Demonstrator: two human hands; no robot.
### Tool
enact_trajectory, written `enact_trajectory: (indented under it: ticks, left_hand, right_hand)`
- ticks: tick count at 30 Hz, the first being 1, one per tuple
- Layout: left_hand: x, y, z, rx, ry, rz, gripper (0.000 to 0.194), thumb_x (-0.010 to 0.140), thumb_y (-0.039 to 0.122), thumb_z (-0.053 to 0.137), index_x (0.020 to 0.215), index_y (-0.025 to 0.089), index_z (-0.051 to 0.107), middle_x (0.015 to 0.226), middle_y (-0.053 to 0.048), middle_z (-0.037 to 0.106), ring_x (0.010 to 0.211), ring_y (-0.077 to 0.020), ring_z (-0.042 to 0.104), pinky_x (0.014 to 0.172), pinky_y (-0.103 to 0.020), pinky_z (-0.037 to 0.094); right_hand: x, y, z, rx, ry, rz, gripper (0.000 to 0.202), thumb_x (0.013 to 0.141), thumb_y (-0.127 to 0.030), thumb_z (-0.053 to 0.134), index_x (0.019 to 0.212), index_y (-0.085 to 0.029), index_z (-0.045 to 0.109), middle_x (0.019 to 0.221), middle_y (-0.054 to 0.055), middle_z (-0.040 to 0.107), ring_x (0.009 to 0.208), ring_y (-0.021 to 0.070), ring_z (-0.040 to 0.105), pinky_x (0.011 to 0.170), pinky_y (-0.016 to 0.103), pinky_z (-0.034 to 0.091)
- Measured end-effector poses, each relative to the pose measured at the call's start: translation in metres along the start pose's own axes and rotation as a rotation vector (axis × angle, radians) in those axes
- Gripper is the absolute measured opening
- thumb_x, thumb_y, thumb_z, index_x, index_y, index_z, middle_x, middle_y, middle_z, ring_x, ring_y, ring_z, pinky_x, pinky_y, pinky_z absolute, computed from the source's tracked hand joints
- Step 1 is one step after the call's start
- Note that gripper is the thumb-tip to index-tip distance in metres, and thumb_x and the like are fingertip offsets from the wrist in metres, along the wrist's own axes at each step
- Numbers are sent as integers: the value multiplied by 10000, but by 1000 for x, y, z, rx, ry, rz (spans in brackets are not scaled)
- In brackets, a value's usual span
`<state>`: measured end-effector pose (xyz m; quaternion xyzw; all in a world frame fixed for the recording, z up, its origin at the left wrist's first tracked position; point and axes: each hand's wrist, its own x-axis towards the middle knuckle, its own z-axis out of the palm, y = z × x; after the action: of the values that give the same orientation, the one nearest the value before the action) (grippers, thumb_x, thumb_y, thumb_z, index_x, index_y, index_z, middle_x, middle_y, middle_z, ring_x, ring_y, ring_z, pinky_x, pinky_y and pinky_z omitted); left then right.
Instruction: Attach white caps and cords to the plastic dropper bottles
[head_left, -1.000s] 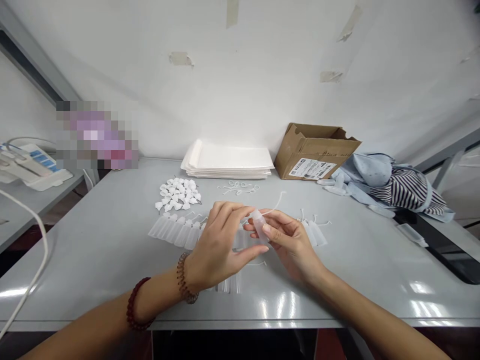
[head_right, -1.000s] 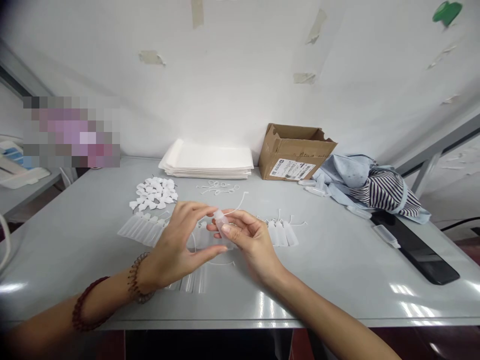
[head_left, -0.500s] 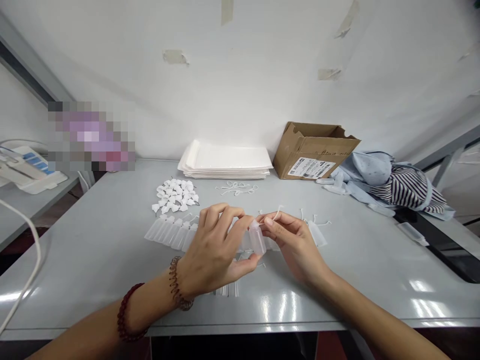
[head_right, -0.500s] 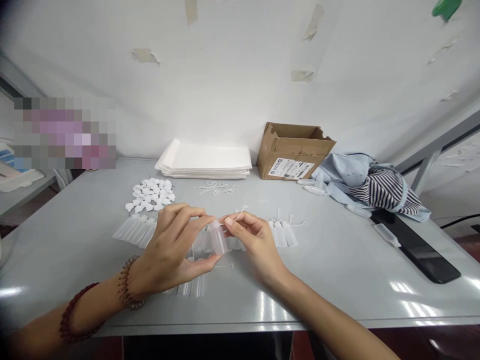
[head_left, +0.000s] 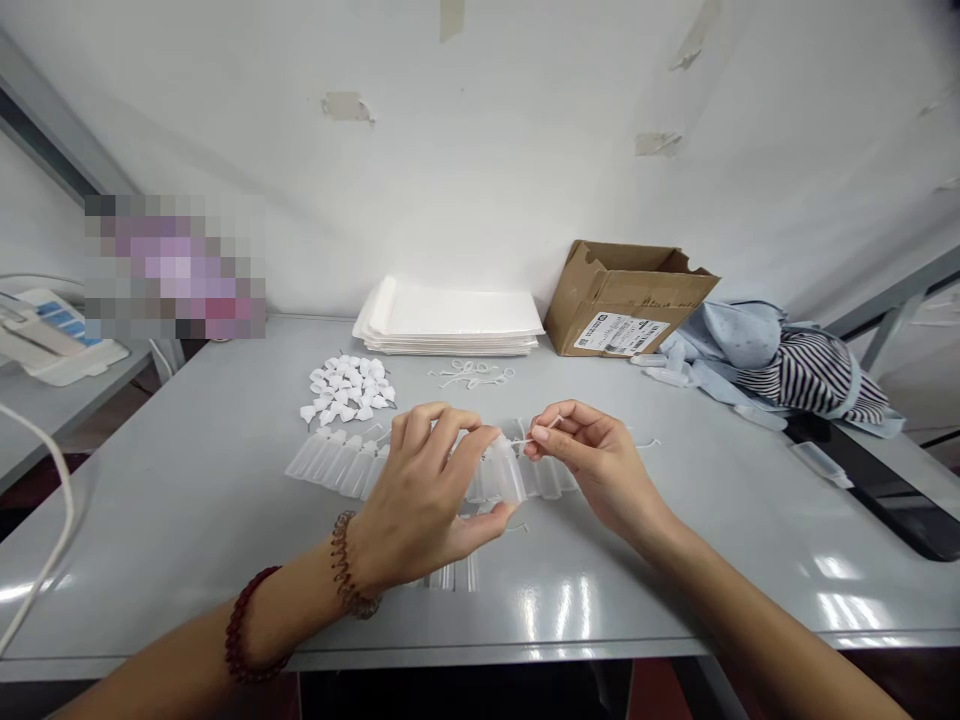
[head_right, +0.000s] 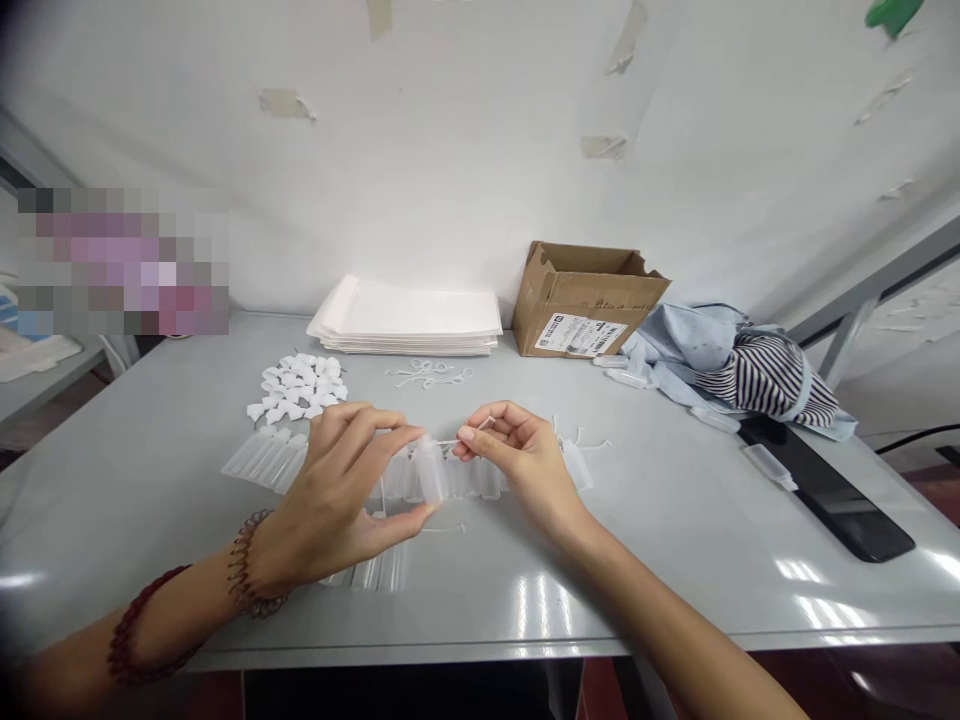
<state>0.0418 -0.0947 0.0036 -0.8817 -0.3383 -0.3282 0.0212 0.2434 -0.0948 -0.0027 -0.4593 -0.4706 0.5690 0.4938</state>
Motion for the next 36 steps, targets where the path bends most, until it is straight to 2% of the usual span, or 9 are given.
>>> enact_trajectory:
  ticks: [9,20,30,36]
  left_hand:
    - [-2,2,0,17,7,24,381,774,330,631,1080,114,560,998,-137,584,968,-304,458,815,-452,391]
    - [-1,3,-2,1,5,47,372,780,314,628,1086,110,568,1000,-128,579,969,-297,450,821,-448,386]
    - [-1,2,-6,-29,-46,42,365,789,336,626,1084,126,577,1017,-124,577,984,-297,442,834,-451,378]
    - [1,4,-8,-47,-67,70,377,783,337,642,1084,121,574,1018,-118,578,991,-291,438,844,-440,363]
  right_hand:
    - [2,-6,-3,-101,-55,-84,166,749,-303,723,790,-185,614,637,2,677,584,131,631,625,288,508]
    - [-5,-18,-11,-241,-88,-126,130,784,-279,691,836,-193,609,675,14,701,642,157,681,591,264,509]
    - [-4,-24,-15,-281,-108,-122,160,771,-290,700,851,-192,601,697,4,679,656,158,679,616,277,519]
    - [-5,-28,-9,-533,-224,-280,113,793,-291,674,850,-194,664,848,26,676,789,154,623,733,298,483]
